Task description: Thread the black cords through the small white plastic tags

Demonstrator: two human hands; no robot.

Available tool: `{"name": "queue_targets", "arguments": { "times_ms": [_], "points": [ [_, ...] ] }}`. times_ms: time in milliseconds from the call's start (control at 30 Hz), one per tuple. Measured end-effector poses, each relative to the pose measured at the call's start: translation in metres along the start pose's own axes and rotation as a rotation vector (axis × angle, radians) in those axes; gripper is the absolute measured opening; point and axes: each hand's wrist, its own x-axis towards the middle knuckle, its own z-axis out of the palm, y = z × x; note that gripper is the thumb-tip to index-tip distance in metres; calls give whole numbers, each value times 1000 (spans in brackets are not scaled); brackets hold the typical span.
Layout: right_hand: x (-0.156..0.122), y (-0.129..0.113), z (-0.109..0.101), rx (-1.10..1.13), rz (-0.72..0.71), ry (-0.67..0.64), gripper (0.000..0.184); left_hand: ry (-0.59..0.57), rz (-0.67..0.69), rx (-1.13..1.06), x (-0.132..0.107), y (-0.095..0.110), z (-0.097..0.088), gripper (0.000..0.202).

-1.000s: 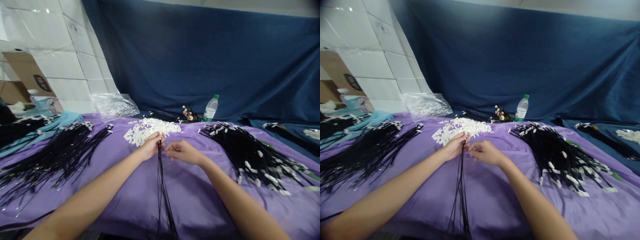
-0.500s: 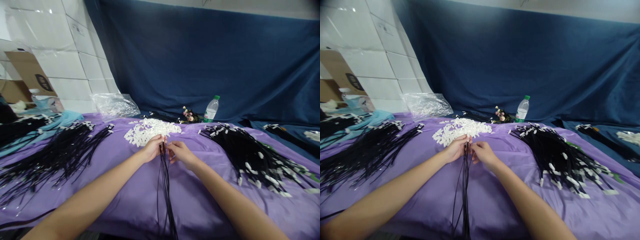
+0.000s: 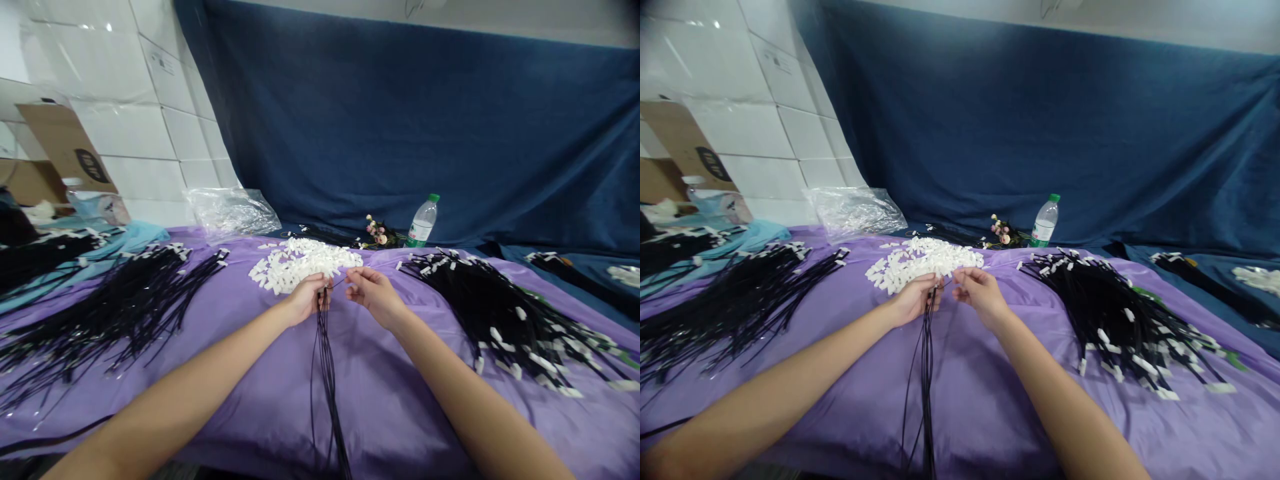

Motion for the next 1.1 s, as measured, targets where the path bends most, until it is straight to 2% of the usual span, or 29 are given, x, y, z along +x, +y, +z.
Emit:
{"name": "queue_targets", "arguments": {
  "times_ms": [167, 300, 400, 467, 533, 633, 800, 933, 1100],
  "points": [
    [20, 4, -12, 123, -107, 216, 26, 7, -27, 37, -1, 0, 1, 3],
    [30, -11, -27, 189, -255, 333, 18, 5, -39, 59, 0, -2, -2, 6],
    [28, -23, -34, 157, -335, 380, 14, -4, -47, 69, 0, -2, -3, 8],
    [25, -28, -36, 92, -362, 381, 17, -6, -52, 71, -1, -1, -3, 9],
    [20, -29, -35, -9, -375, 357, 29, -4, -63, 69, 0, -1, -4, 10],
    [14, -23, -28, -232, -388, 270, 39, 0, -81, 58, 1, 0, -5, 15],
    [6, -3, -14, -664, -513, 109, 20, -7, -76, 14, 2, 1, -7, 21],
    [1, 7, -9, -890, -642, 126, 19, -32, -71, -20, 1, 0, -7, 23],
    [1, 9, -9, -1031, -712, 133, 22, -67, -63, -41, 0, 1, -9, 21]
  ]
}}
